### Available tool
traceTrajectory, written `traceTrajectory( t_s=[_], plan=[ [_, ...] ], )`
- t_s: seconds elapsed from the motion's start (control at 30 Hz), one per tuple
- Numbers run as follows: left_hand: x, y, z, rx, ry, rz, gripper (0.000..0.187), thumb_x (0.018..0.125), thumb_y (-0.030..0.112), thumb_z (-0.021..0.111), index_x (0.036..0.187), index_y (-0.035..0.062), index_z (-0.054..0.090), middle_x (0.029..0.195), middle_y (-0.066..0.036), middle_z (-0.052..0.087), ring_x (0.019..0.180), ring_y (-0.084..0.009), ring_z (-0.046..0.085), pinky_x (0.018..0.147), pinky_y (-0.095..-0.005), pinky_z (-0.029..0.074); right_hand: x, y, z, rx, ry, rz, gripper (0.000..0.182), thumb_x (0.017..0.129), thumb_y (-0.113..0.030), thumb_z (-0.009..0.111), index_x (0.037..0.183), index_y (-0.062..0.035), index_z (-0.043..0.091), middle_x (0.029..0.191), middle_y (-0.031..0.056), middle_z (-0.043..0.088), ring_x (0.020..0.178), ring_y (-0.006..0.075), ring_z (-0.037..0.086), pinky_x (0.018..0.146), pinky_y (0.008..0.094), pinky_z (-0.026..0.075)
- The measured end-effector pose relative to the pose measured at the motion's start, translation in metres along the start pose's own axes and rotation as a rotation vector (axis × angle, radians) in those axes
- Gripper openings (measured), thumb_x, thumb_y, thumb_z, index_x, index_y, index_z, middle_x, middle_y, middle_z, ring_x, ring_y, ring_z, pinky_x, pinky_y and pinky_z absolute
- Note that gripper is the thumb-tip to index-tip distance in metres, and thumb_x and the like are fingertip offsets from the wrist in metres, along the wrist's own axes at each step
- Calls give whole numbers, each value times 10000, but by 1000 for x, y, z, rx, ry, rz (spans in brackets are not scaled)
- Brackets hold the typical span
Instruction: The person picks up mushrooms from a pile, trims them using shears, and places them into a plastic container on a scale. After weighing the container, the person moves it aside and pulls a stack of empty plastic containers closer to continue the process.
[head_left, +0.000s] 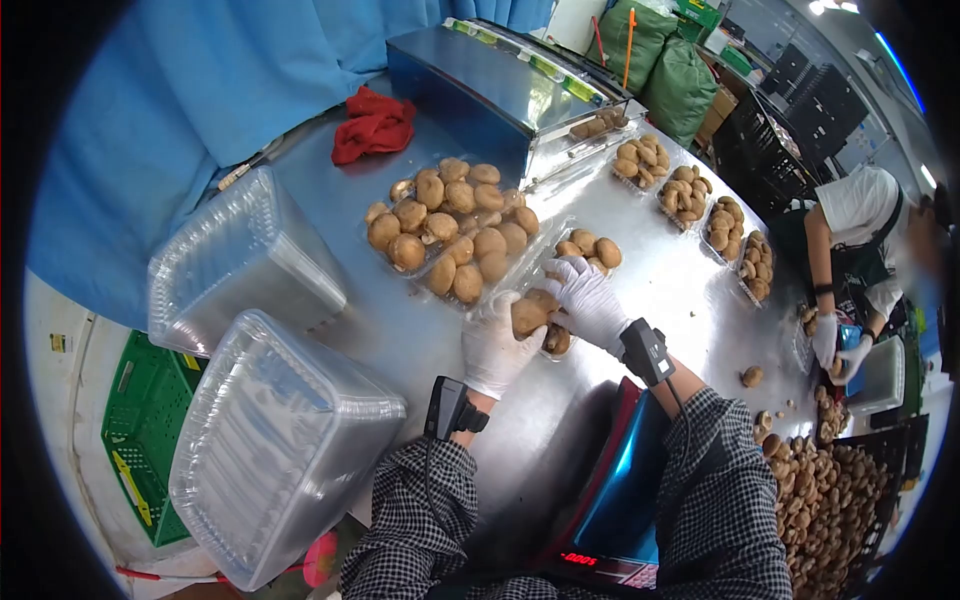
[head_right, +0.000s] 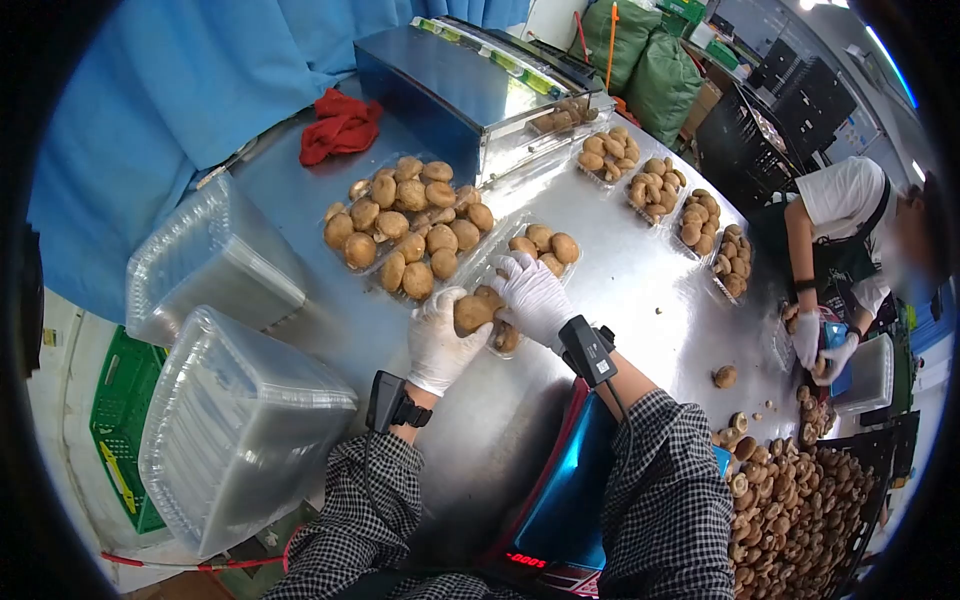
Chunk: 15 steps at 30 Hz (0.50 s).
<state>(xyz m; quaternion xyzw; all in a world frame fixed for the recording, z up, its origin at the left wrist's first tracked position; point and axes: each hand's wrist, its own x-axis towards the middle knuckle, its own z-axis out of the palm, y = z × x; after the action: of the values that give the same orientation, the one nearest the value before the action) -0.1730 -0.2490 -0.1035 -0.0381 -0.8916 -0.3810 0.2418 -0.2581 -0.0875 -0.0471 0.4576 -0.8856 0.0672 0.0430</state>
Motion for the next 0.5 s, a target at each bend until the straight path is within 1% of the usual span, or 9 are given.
traceTrajectory(
  t_s=[0.03, 0.1, 0.13, 0.17, 0.2, 0.23, 0.3, 0.43, 0.5],
  plan=[
    [-1, 0, -1, 30, 22, -24, 584, 658, 329, 808, 1101, 72, 527, 1064, -137, 598, 1005, -320, 569, 881, -452, 427, -1, 0, 1, 0, -3, 1, 541, 685, -214, 752, 1181, -89, 573, 1239, 127, 508, 1163, 326, 461, 1001, 407, 405],
    [-1, 4, -2, 58, 46, -50, 573, 667, 358, 798, 1091, 73, 539, 1096, -131, 587, 1047, -315, 548, 902, -465, 409, -1, 1, 1, 38, 27, 79, 522, 666, -256, 772, 1096, -44, 567, 1192, 115, 531, 1113, 323, 480, 956, 404, 416],
    [0, 8, -4, 137, 44, -74, 558, 670, 386, 789, 1069, 68, 563, 1133, -137, 570, 1095, -318, 513, 925, -475, 389, -3, 2, 2, 37, 25, 79, 522, 666, -256, 772, 1096, -44, 567, 1192, 115, 531, 1113, 323, 480, 956, 404, 416],
    [2, 10, -5, 217, 44, -99, 548, 673, 414, 781, 1046, 62, 587, 1170, -143, 553, 1143, -320, 477, 948, -485, 369, -6, 3, 4, 49, 76, 87, 521, 659, -272, 778, 1069, -37, 560, 1153, 119, 537, 1078, 321, 491, 929, 407, 421],
    [3, 9, -5, 217, 45, -101, 548, 673, 414, 781, 1046, 62, 587, 1170, -143, 553, 1143, -320, 477, 948, -485, 369, -6, 1, 3, 62, 127, 95, 523, 651, -288, 784, 1042, -29, 552, 1113, 123, 542, 1044, 319, 502, 901, 410, 425],
    [3, 9, -4, 225, 46, -92, 532, 676, 418, 778, 1025, 56, 605, 1215, -154, 531, 1178, -330, 448, 970, -489, 355, -7, 0, 1, 62, 125, 93, 523, 651, -288, 784, 1042, -29, 552, 1113, 123, 542, 1044, 319, 502, 901, 410, 425],
    [2, 7, -2, 231, 45, -86, 518, 679, 423, 776, 1003, 49, 623, 1259, -166, 509, 1212, -339, 419, 992, -493, 340, -9, -5, -6, 19, -21, 243, 521, 650, -304, 788, 1030, -38, 549, 1055, 139, 539, 1006, 312, 513, 881, 410, 427],
    [-1, 5, 4, 235, 31, -70, 526, 698, 442, 761, 1009, 38, 629, 1326, -177, 466, 1257, -353, 387, 1030, -492, 316, -10, -8, -7, -31, -44, 286, 508, 657, -319, 788, 1006, -42, 546, 1014, 147, 531, 974, 313, 519, 864, 415, 430],
    [-2, 5, 5, 235, 21, -77, 531, 706, 448, 754, 1016, 36, 627, 1338, -179, 455, 1271, -357, 375, 1037, -495, 309, -10, -9, -7, 27, -52, 308, 487, 669, -308, 784, 995, -36, 545, 1002, 155, 553, 958, 330, 541, 853, 425, 442]
  ],
)
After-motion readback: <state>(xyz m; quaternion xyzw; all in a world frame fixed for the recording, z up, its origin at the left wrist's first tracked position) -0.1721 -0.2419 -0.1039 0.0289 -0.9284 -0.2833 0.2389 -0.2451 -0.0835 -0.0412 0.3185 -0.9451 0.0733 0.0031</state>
